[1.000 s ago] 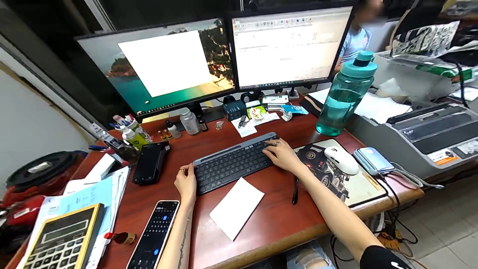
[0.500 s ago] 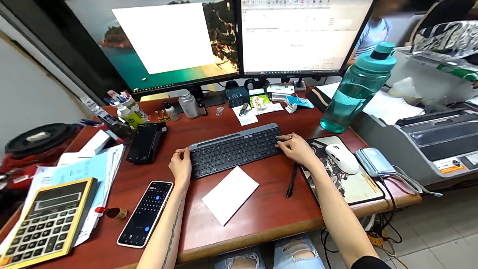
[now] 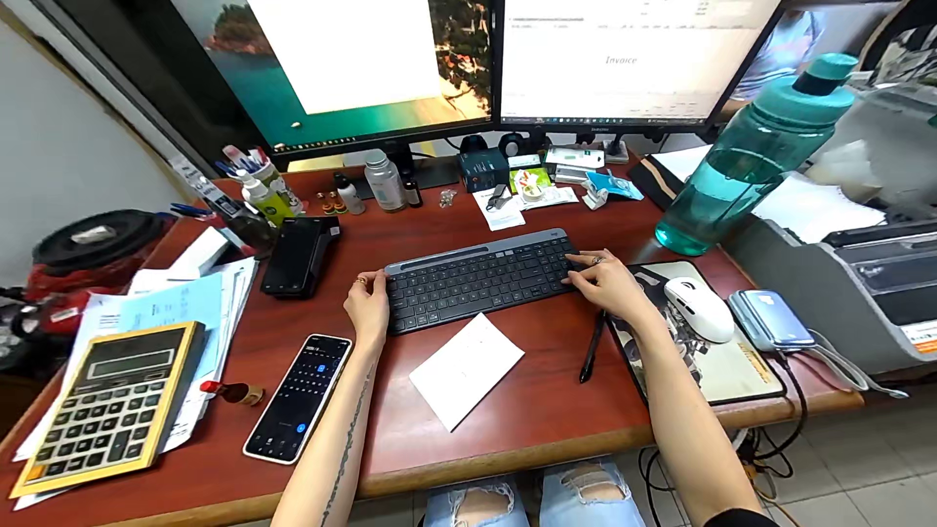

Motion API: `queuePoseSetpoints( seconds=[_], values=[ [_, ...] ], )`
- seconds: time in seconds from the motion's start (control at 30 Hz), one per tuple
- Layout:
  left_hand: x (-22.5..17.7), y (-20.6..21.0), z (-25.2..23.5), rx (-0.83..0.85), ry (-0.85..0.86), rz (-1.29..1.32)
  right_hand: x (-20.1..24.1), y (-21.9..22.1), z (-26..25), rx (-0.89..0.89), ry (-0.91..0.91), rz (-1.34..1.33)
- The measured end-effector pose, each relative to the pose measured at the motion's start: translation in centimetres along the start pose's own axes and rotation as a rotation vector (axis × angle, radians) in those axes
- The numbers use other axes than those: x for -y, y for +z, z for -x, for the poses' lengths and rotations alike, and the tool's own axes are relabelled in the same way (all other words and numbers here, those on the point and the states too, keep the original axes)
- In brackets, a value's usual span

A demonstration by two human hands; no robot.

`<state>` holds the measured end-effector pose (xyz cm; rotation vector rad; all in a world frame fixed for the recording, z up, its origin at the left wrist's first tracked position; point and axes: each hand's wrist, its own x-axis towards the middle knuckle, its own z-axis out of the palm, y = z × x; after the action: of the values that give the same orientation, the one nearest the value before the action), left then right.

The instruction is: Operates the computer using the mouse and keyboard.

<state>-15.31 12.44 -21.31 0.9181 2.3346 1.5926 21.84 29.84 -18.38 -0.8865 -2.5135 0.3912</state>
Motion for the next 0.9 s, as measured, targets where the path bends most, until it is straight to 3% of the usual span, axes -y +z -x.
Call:
queuePoseSetpoints(
  seconds=[0.17,0.9],
  values=[
    [0.0,0.1,0.0,0.0,-0.002,0.002,-0.2,-0.5,0.3,0.083,0.05,-0.018],
    [0.2,0.2,-0.2,-0.002,0.01,-0.004,0.0,-0.6,0.3,0.105,0.068,0.025]
  ],
)
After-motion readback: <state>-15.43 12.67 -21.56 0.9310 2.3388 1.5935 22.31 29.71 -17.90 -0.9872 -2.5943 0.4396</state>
